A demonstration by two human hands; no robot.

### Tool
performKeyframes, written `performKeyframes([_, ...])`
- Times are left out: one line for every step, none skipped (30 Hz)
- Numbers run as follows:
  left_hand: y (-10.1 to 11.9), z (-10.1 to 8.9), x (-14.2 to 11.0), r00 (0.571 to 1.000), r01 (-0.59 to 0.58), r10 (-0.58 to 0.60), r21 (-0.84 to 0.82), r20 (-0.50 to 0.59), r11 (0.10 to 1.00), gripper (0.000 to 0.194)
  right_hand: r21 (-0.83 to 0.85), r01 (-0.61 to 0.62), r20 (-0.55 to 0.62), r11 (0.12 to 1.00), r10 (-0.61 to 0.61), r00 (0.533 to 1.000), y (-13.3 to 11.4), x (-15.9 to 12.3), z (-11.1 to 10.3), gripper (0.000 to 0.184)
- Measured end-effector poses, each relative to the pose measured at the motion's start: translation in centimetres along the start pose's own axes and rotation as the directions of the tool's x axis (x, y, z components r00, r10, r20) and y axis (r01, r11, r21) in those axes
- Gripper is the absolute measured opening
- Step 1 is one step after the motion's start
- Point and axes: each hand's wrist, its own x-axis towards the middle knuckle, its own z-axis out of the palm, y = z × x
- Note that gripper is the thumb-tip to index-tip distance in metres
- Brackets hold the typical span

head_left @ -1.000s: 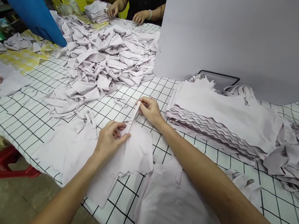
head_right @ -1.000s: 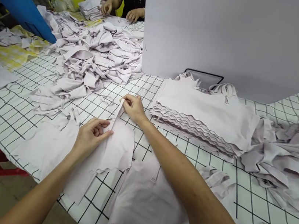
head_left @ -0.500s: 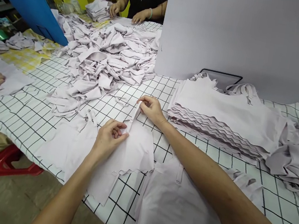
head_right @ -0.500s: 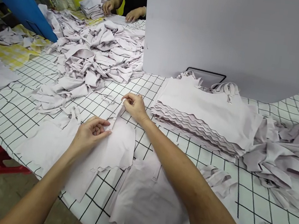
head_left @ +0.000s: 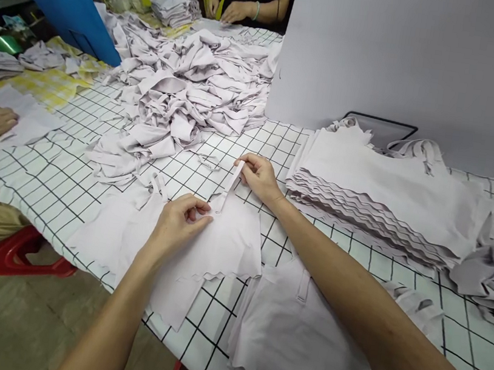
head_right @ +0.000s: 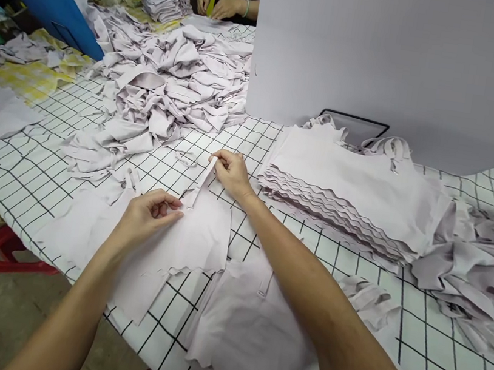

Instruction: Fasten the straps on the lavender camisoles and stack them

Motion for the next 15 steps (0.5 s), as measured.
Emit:
performKeyframes([-0.1, 0.07, -0.03, 1.0, -0.01, 0.009, 0.039, 0.009, 0.999, 0.013, 0.009, 0.008, -0.006, 1.0, -0.008, 1.0, 0.0, -0.03, -0.01, 0.02])
performKeyframes([-0.17, 0.14, -0.05, 1.0, -0.014, 0.013, 0.075, 0.017, 0.997, 0.015, 0.023, 0.019, -0.018, 1.0, -0.018, 1.0, -0.01, -0.07, -0.02, 0.019])
performKeyframes([-0.2, 0.2, -0.08, 1.0, -0.014, 0.011, 0.106, 0.026, 0.994, 0.018, 0.042, 0.029, -0.029, 0.999, -0.028, 0.999, -0.03, -0.11, -0.04, 0.019])
performKeyframes([-0.18, 0.25, -0.1, 0.999, -0.012, 0.008, 0.132, 0.033, 0.991, 0.02, 0.061, 0.036, -0.032, 0.997, -0.034, 0.999, -0.06, -0.15, -0.05, 0.019])
performKeyframes([-0.13, 0.3, -0.13, 0.999, -0.01, 0.004, 0.152, 0.038, 0.988, 0.021, 0.077, 0.042, -0.032, 0.996, -0.039, 0.999, -0.1, -0.18, -0.06, 0.019])
performKeyframes([-0.05, 0.35, -0.15, 0.999, -0.009, 0.002, 0.165, 0.041, 0.986, 0.02, 0.087, 0.046, -0.031, 0.995, -0.043, 0.999, -0.15, -0.21, -0.07, 0.019])
performKeyframes([0.03, 0.4, -0.17, 0.999, -0.011, 0.003, 0.17, 0.045, 0.985, 0.018, 0.089, 0.047, -0.031, 0.995, -0.044, 0.999, -0.22, -0.23, -0.08, 0.019])
performKeyframes([0.11, 0.45, -0.18, 0.999, -0.015, 0.007, 0.168, 0.048, 0.986, 0.015, 0.084, 0.045, -0.028, 0.995, -0.042, 0.999, -0.29, -0.25, -0.08, 0.019])
performKeyframes([0.17, 0.5, -0.19, 0.999, -0.019, 0.011, 0.161, 0.049, 0.987, 0.012, 0.076, 0.04, -0.027, 0.996, -0.039, 0.999, -0.35, -0.27, -0.08, 0.018])
performKeyframes([0.21, 0.56, -0.19, 0.999, -0.02, 0.013, 0.152, 0.046, 0.988, 0.01, 0.067, 0.037, -0.026, 0.997, -0.036, 0.999, -0.41, -0.28, -0.08, 0.018])
performKeyframes([0.21, 0.63, -0.18, 0.999, -0.02, 0.015, 0.139, 0.039, 0.99, 0.008, 0.058, 0.036, -0.024, 0.998, -0.034, 0.999, -0.44, -0.29, -0.08, 0.018])
performKeyframes([0.18, 0.7, -0.17, 0.999, -0.017, 0.013, 0.124, 0.029, 0.992, 0.008, 0.048, 0.036, -0.024, 0.998, -0.035, 0.999, -0.44, -0.3, -0.08, 0.018])
performKeyframes([0.14, 0.78, -0.15, 1.0, -0.012, 0.01, 0.105, 0.017, 0.994, 0.009, 0.037, 0.036, -0.022, 0.999, -0.036, 0.999, -0.42, -0.3, -0.09, 0.018])
performKeyframes([0.09, 0.85, -0.12, 1.0, -0.006, 0.006, 0.085, 0.005, 0.996, 0.011, 0.024, 0.033, -0.011, 0.999, -0.033, 0.999, -0.39, -0.3, -0.11, 0.018])
performKeyframes([0.04, 0.93, -0.09, 1.0, -0.001, 0.001, 0.066, -0.004, 0.998, 0.013, 0.013, 0.024, 0.003, 1.0, -0.024, 1.0, -0.33, -0.29, -0.12, 0.018])
